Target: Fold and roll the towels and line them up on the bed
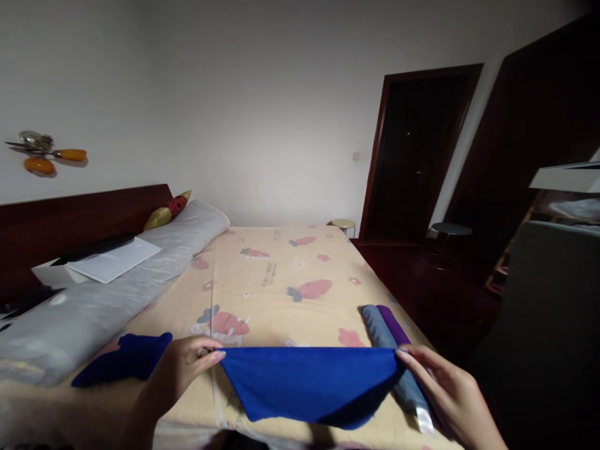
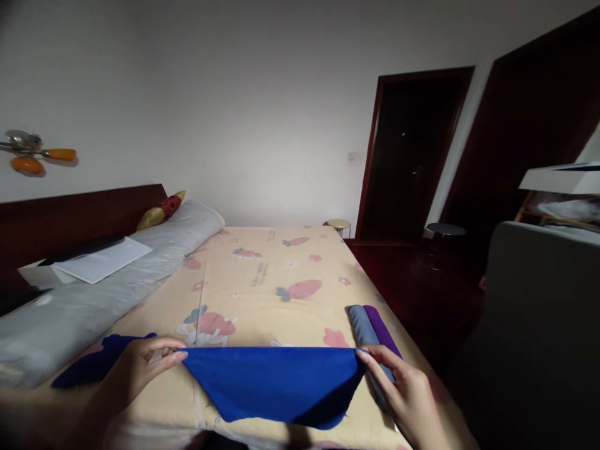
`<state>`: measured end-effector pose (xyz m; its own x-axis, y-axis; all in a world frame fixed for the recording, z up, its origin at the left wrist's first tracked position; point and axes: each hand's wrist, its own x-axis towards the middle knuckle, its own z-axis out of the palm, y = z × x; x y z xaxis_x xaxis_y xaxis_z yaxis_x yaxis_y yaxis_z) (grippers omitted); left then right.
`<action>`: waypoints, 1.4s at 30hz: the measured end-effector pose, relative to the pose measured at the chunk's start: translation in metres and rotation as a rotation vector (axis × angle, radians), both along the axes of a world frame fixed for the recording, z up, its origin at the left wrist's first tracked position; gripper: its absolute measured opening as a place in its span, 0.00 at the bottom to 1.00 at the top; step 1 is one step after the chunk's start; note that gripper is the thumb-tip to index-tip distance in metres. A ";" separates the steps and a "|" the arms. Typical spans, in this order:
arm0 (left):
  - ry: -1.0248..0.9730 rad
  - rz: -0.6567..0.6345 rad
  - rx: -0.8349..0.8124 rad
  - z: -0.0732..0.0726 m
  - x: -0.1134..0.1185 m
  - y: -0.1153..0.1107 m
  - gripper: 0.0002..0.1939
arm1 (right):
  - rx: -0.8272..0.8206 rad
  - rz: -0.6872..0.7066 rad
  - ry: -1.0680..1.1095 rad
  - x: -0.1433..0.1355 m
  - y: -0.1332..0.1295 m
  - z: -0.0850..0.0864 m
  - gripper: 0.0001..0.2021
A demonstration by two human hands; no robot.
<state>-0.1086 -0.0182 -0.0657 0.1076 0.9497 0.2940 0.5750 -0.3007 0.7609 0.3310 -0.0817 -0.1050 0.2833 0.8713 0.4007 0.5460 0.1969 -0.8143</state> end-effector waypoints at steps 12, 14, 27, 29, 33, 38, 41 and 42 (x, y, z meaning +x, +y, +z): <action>-0.097 -0.046 -0.203 0.015 -0.009 -0.023 0.10 | -0.034 0.163 -0.087 -0.001 -0.016 0.024 0.21; -0.128 -0.035 -0.206 0.015 -0.010 -0.024 0.11 | -0.014 0.163 -0.084 -0.001 -0.017 0.025 0.21; 0.014 -0.173 -0.239 0.012 -0.026 -0.038 0.07 | -0.096 0.246 -0.069 0.000 -0.027 0.037 0.23; 0.002 -0.210 -0.266 0.010 -0.030 -0.042 0.07 | -0.081 0.249 -0.057 0.002 -0.029 0.038 0.23; -0.110 -0.269 -0.362 0.005 -0.028 -0.035 0.11 | -0.103 0.269 0.033 0.001 -0.022 0.029 0.20; -0.261 -0.290 -0.592 -0.027 0.001 0.006 0.19 | -0.328 0.357 0.405 -0.013 0.014 -0.021 0.21; -0.382 -0.185 -0.670 -0.057 0.025 0.031 0.25 | -0.395 0.317 0.548 -0.021 0.035 -0.051 0.22; -0.436 -0.136 -0.646 -0.064 0.032 0.037 0.26 | -0.363 0.289 0.562 -0.023 0.039 -0.056 0.22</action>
<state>-0.0769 0.0183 -0.1302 0.2367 0.9336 -0.2690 0.1749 0.2314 0.9570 0.3085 -0.0430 -0.1611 0.0996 0.9928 -0.0665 -0.0067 -0.0661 -0.9978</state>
